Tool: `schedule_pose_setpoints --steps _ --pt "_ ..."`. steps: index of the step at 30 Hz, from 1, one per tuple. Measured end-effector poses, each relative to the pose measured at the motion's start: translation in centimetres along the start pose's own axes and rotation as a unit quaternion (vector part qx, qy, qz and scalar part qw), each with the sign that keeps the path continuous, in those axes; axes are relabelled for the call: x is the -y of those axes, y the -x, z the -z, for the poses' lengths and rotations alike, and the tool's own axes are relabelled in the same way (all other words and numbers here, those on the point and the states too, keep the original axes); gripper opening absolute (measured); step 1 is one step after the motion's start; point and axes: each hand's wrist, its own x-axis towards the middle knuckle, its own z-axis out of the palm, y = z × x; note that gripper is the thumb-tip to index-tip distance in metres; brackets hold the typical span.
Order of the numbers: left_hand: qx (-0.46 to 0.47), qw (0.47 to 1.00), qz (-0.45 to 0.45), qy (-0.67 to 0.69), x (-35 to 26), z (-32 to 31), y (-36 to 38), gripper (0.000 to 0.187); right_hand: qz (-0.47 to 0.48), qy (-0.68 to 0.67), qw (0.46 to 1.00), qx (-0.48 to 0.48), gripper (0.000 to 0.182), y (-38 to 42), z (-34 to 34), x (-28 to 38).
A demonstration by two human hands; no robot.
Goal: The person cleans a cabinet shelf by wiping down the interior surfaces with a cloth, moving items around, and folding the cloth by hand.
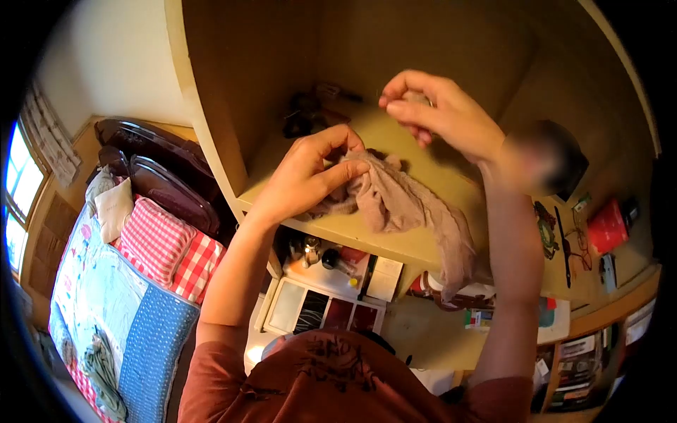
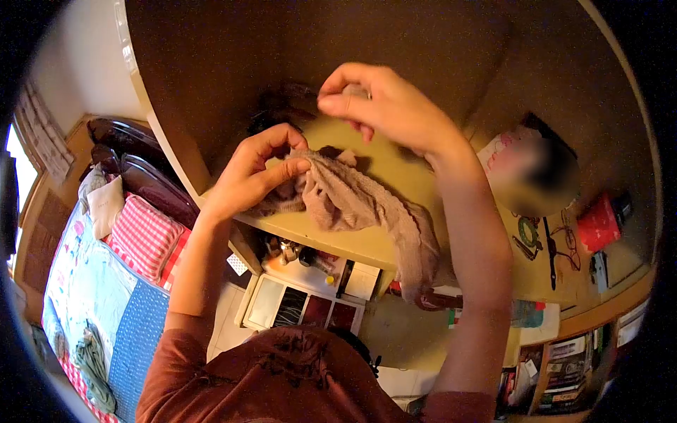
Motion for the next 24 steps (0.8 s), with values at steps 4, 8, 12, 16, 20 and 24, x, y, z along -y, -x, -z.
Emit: schedule_pose_setpoints --steps 4,8,12,16,20,24 --pt "-0.075 0.994 -0.059 0.06 0.6 -1.1 -0.2 0.018 -0.001 0.035 0.991 0.133 0.031 2.8 -1.8 1.9" --pt "-0.091 0.991 -0.026 0.096 1.5 -1.3 0.3 0.016 0.012 0.045 0.998 0.033 0.035 3.9 -3.3 -1.4" --pt "0.043 0.999 -0.017 -0.002 0.2 -0.2 2.8 0.02 -0.096 -0.027 0.993 0.063 0.036 2.4 -0.9 -3.6" --pt "0.064 0.988 -0.114 -0.083 1.0 -0.9 3.9 0.03 -0.003 0.097 0.995 -0.024 0.038 -0.7 -2.6 -6.6" --pt "0.038 0.987 -0.114 -0.109 1.0 -1.1 4.3 0.033 0.043 0.144 0.989 0.005 0.031 -3.4 -6.6 -8.9" --pt "0.012 0.992 -0.052 -0.118 0.6 -1.2 4.7 0.033 -0.008 0.134 0.99 0.032 0.022 -4.0 -6.6 -10.2"
